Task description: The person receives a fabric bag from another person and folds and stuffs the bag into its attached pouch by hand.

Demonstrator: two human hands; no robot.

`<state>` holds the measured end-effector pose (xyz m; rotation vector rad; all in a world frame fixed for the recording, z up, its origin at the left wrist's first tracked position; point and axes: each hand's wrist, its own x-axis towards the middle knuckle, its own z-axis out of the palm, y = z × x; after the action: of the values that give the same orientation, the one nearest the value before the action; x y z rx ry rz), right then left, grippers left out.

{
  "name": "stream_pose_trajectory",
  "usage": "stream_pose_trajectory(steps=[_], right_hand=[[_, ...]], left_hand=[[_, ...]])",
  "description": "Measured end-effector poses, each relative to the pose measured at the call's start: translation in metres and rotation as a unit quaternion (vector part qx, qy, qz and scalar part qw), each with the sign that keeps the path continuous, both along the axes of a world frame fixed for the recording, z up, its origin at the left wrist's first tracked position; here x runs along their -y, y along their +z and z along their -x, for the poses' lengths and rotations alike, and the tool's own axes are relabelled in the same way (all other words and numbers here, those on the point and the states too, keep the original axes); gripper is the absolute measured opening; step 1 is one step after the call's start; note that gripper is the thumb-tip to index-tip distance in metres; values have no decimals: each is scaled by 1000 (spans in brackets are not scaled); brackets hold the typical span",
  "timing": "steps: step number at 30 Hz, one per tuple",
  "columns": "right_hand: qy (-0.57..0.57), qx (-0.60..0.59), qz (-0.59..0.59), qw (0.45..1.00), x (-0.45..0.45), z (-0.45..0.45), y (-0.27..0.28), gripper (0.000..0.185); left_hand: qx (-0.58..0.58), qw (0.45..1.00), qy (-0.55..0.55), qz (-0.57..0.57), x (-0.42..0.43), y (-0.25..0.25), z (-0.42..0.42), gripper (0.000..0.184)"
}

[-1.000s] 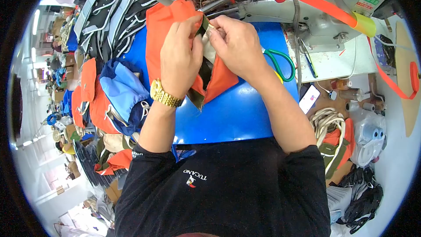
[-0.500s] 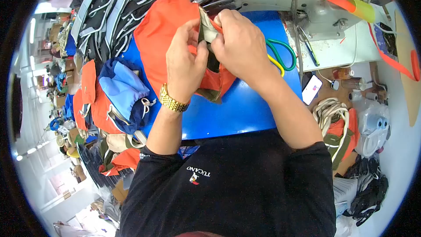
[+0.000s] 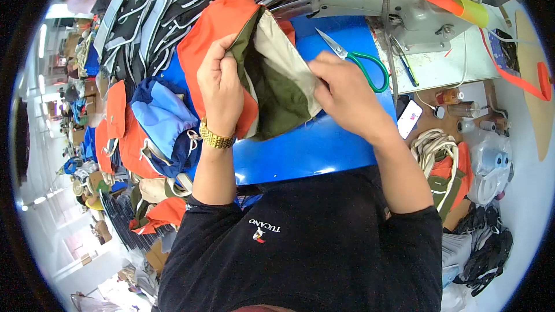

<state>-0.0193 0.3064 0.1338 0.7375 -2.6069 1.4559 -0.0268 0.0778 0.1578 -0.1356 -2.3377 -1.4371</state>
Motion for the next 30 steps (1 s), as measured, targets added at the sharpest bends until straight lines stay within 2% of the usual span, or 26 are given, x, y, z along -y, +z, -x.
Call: stream_pose_trajectory(steps=[2,5,7,10,11,14,20,28,30], right_hand=[[90,145,63,983,-11,0,15,25],[54,159,103,980,4,16,17,23],[10,127,106,986,18,35,20,27],[-22,110,194,975,41,64,8,29],[-13,99,191,977,44,70,6,28],[19,131,243,961,50,74,-7,25],[0,172,393,903,63,61,-10,22],[-4,168,387,907,61,61,-10,22],[1,179,415,892,65,59,-14,22]], left_hand=[[39,999,19,0,-4,-1,1,22],[-62,997,2,39,-16,-2,6,23],[-72,994,-6,77,-16,-4,9,25],[-88,987,-13,130,-14,-3,12,26],[-94,984,-15,148,-13,-1,12,26],[-56,986,-23,153,-12,6,11,25],[-63,984,-33,164,-15,15,12,24],[-90,981,-45,168,-22,13,15,25],[-88,977,-38,189,-22,13,14,25]])
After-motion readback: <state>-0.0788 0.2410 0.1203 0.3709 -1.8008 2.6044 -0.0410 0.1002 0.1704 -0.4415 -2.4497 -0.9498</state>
